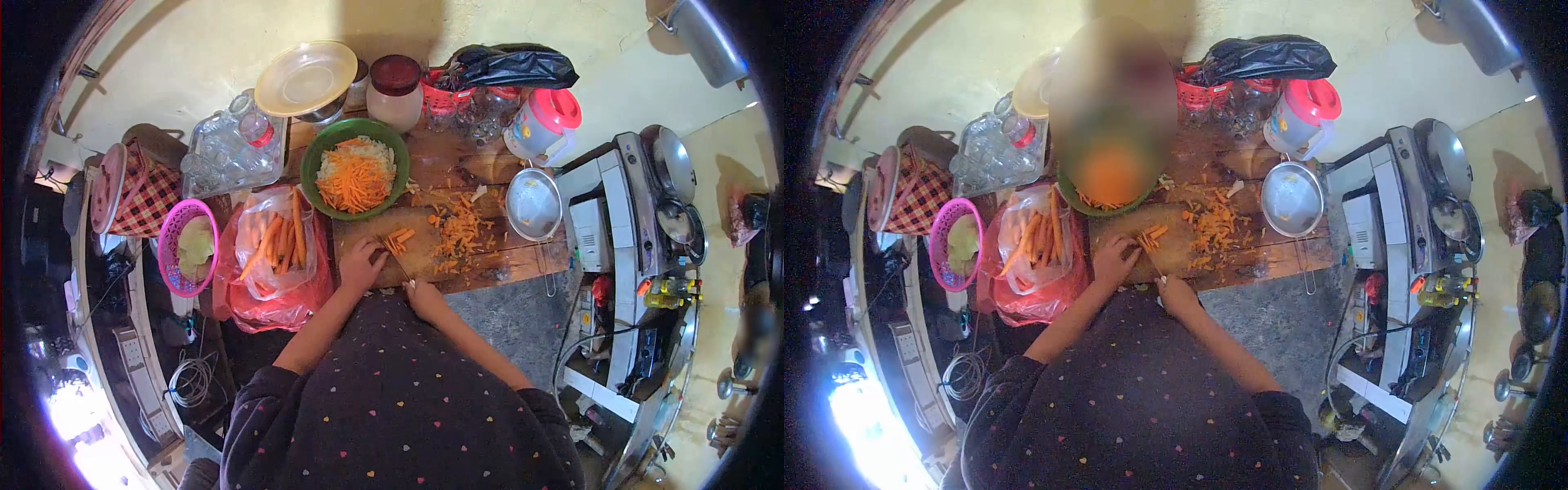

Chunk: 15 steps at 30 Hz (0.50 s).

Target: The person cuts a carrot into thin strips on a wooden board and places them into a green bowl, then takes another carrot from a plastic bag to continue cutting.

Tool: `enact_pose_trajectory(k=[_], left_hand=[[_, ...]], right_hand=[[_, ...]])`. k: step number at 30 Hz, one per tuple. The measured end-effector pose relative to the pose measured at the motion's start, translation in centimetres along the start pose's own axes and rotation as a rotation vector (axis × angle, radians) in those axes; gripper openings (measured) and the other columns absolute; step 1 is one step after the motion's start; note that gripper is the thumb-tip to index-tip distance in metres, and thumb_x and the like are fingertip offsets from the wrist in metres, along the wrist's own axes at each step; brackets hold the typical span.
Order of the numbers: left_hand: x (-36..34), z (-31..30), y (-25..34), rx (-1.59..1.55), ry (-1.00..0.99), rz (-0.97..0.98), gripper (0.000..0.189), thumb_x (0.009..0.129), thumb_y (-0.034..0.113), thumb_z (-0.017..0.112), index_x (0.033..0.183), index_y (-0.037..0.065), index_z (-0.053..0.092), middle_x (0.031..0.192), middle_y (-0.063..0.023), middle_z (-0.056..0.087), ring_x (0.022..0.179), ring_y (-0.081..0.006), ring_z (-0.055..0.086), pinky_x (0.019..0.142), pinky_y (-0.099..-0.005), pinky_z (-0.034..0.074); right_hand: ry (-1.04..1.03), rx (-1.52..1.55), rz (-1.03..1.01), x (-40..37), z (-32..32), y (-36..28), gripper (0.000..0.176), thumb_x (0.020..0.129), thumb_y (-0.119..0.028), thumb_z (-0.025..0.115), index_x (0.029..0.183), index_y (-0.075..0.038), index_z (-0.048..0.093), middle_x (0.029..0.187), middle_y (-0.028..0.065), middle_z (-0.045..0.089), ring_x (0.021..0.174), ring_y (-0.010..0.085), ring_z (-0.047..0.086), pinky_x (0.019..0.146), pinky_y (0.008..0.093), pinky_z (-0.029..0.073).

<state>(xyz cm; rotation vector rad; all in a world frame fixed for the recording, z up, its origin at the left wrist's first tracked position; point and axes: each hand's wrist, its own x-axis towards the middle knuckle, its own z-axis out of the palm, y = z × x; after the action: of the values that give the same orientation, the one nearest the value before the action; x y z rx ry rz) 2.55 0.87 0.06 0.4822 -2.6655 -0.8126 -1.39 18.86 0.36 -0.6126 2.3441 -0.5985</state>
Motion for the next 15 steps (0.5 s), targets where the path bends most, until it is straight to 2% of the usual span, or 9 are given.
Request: enact_pose_trajectory(k=[5,8,12,15], left_hand=[[0.4,-0.7,0.9,-0.042,-0.012,-0.034,0.021,0.074,0.026,0.063,0.087,0.01,0.062,0.098,-0.0053,0.059,0.087,-0.0256,0.059,0.07,-0.0345,0.049],[0.9,-0.6,0.9,-0.046,-0.028,-0.065,0.019,0.075,0.025,0.061,0.087,0.01,0.062,0.095,-0.0063,0.059,0.085,-0.027,0.058,0.071,-0.0364,0.048],[2.3,-0.2,1.5,-0.062,-0.006,-0.108,0.02,0.074,0.024,0.06,0.087,0.008,0.061,0.091,-0.0087,0.059,0.083,-0.0292,0.058,0.071,-0.0383,0.047],[3.9,0.0,2.2,-0.027,-0.096,0.047,0.024,0.073,0.024,0.061,0.089,0.006,0.06,0.092,-0.0106,0.057,0.086,-0.0302,0.056,0.073,-0.0388,0.046]], right_hand=[[-0.052,0.045,0.054,-1.4,-0.4,1.1,0.046,0.091,-0.04,0.037,0.092,0.005,0.05,0.083,0.0287,0.059,0.082,0.0437,0.057,0.072,0.0507,0.044],[-0.074,0.052,0.122,-2.2,-1.7,0.5,0.046,0.091,-0.038,0.039,0.089,0.006,0.05,0.084,0.0302,0.058,0.083,0.0448,0.056,0.071,0.0503,0.043],[-0.057,0.038,0.108,-2.6,-2.1,0.4,0.044,0.091,-0.038,0.039,0.087,0.005,0.049,0.081,0.0295,0.058,0.081,0.045,0.056,0.07,0.0505,0.043],[-0.032,0.007,0.073,-2.5,-1.8,0.8,0.044,0.091,-0.038,0.038,0.087,0.005,0.049,0.079,0.0289,0.058,0.079,0.0448,0.056,0.07,0.0506,0.043]])
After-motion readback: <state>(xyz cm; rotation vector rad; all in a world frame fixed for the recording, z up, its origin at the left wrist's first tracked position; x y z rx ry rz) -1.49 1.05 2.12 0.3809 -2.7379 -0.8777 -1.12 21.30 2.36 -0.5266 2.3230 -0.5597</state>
